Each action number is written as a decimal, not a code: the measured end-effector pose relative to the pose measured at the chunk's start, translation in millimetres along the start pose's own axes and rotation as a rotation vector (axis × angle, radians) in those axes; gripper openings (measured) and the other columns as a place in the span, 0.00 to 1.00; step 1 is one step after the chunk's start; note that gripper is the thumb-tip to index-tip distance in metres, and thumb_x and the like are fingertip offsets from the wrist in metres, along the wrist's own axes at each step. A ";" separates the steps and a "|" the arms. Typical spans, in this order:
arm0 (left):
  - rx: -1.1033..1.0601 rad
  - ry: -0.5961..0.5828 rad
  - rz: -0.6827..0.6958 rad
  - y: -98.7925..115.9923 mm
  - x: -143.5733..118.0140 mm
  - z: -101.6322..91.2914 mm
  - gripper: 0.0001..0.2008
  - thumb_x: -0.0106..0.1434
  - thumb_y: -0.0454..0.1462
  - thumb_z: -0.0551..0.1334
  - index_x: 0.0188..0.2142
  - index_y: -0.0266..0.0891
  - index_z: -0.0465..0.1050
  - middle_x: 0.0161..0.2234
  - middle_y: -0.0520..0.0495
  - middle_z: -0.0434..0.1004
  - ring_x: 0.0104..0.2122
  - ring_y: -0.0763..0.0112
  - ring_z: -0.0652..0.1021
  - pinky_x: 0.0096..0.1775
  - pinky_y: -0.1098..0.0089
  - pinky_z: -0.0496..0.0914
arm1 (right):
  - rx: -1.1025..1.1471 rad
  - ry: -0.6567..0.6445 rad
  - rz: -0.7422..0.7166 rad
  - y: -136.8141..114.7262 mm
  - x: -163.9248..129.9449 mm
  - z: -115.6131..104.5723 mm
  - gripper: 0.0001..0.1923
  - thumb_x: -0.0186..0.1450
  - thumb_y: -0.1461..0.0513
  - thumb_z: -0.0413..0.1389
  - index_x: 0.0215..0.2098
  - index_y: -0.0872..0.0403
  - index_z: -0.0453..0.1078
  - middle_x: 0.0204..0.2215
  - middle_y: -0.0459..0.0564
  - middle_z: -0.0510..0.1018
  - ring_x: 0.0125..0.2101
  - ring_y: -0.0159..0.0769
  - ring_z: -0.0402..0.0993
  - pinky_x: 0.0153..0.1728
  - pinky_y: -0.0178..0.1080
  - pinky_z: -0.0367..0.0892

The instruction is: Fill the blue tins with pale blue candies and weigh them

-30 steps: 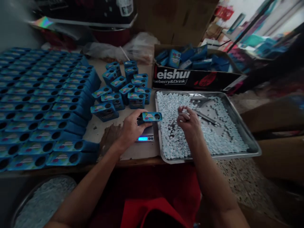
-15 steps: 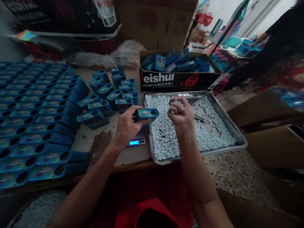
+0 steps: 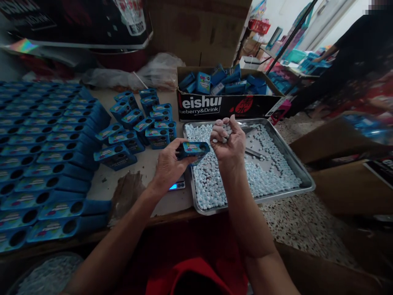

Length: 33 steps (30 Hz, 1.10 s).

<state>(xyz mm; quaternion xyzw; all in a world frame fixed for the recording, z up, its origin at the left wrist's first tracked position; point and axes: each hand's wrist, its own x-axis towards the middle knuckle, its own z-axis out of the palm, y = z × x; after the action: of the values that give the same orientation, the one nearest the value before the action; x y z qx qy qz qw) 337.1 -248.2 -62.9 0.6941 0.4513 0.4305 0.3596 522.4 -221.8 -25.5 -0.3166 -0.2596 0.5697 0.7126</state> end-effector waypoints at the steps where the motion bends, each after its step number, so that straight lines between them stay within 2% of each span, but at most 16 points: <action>1: -0.002 -0.004 -0.001 0.5 0.1 1.1 0.18 0.58 0.40 0.72 0.48 0.41 0.76 0.43 0.47 0.82 0.43 0.61 0.81 0.47 0.63 0.76 | -0.017 0.021 -0.011 1.1 -2.1 2.0 0.20 0.68 0.47 0.61 0.28 0.49 0.62 0.23 0.41 0.68 0.19 0.26 0.57 0.18 0.34 0.57; 8: -0.049 -0.033 0.010 0.3 3.3 15.5 0.19 0.58 0.41 0.73 0.48 0.40 0.75 0.43 0.46 0.82 0.42 0.62 0.82 0.44 0.64 0.76 | -0.091 0.023 -0.103 0.1 -11.1 2.9 0.18 0.66 0.46 0.61 0.30 0.48 0.67 0.23 0.42 0.67 0.26 0.31 0.67 0.26 0.37 0.66; 12: -0.041 -0.047 0.013 0.4 3.4 22.8 0.19 0.59 0.41 0.72 0.48 0.41 0.76 0.44 0.46 0.82 0.44 0.61 0.81 0.44 0.64 0.76 | -0.177 0.035 -0.113 -4.5 -12.3 -3.5 0.16 0.66 0.44 0.60 0.35 0.46 0.71 0.24 0.42 0.67 0.27 0.33 0.68 0.28 0.38 0.66; 16: -0.061 -0.042 -0.012 -0.2 2.2 27.5 0.18 0.58 0.40 0.73 0.47 0.41 0.76 0.43 0.46 0.82 0.43 0.62 0.81 0.43 0.65 0.76 | -0.168 0.029 -0.116 -5.7 -16.8 -8.3 0.15 0.67 0.44 0.59 0.38 0.44 0.73 0.23 0.43 0.67 0.27 0.34 0.68 0.28 0.38 0.66; 22: -0.074 -0.012 -0.015 -4.5 3.1 38.9 0.19 0.56 0.40 0.74 0.46 0.41 0.76 0.43 0.45 0.82 0.43 0.60 0.81 0.44 0.64 0.76 | -0.176 0.064 -0.142 -1.2 -15.4 -17.0 0.18 0.69 0.44 0.58 0.31 0.47 0.70 0.22 0.42 0.66 0.23 0.31 0.63 0.24 0.37 0.62; 24: -0.037 0.005 0.025 -4.7 3.0 41.4 0.19 0.56 0.40 0.74 0.46 0.40 0.76 0.45 0.44 0.81 0.45 0.59 0.81 0.47 0.62 0.75 | -0.124 0.056 -0.144 -2.4 -10.4 -29.1 0.19 0.68 0.43 0.59 0.30 0.47 0.69 0.21 0.41 0.64 0.21 0.29 0.59 0.23 0.36 0.60; 27: -0.028 0.023 0.033 -4.3 0.5 33.6 0.19 0.57 0.40 0.73 0.47 0.41 0.75 0.46 0.45 0.81 0.46 0.60 0.80 0.48 0.62 0.75 | -0.118 0.031 -0.137 -7.9 -2.1 -62.8 0.21 0.66 0.42 0.60 0.29 0.48 0.68 0.20 0.40 0.61 0.19 0.29 0.54 0.22 0.36 0.57; 30: -0.111 0.047 -0.060 -10.5 -7.2 8.4 0.20 0.57 0.39 0.73 0.48 0.42 0.74 0.42 0.48 0.81 0.42 0.63 0.81 0.46 0.64 0.76 | -0.267 0.038 -0.116 -10.6 1.8 -105.4 0.23 0.66 0.40 0.56 0.29 0.48 0.65 0.22 0.43 0.63 0.22 0.31 0.55 0.25 0.38 0.60; 33: -0.178 0.102 -0.131 -30.5 -21.3 -23.9 0.21 0.55 0.39 0.74 0.47 0.42 0.73 0.40 0.49 0.81 0.40 0.65 0.81 0.46 0.65 0.77 | -0.447 0.060 -0.039 -2.0 -1.9 -135.6 0.20 0.63 0.42 0.55 0.29 0.47 0.61 0.28 0.48 0.67 0.28 0.38 0.64 0.31 0.44 0.67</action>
<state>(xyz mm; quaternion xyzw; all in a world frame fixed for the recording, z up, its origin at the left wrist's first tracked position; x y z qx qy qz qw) 300.6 -255.3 -87.0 0.6058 0.4732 0.4791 0.4237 622.4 -245.0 -114.2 -0.4783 -0.3640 0.4745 0.6431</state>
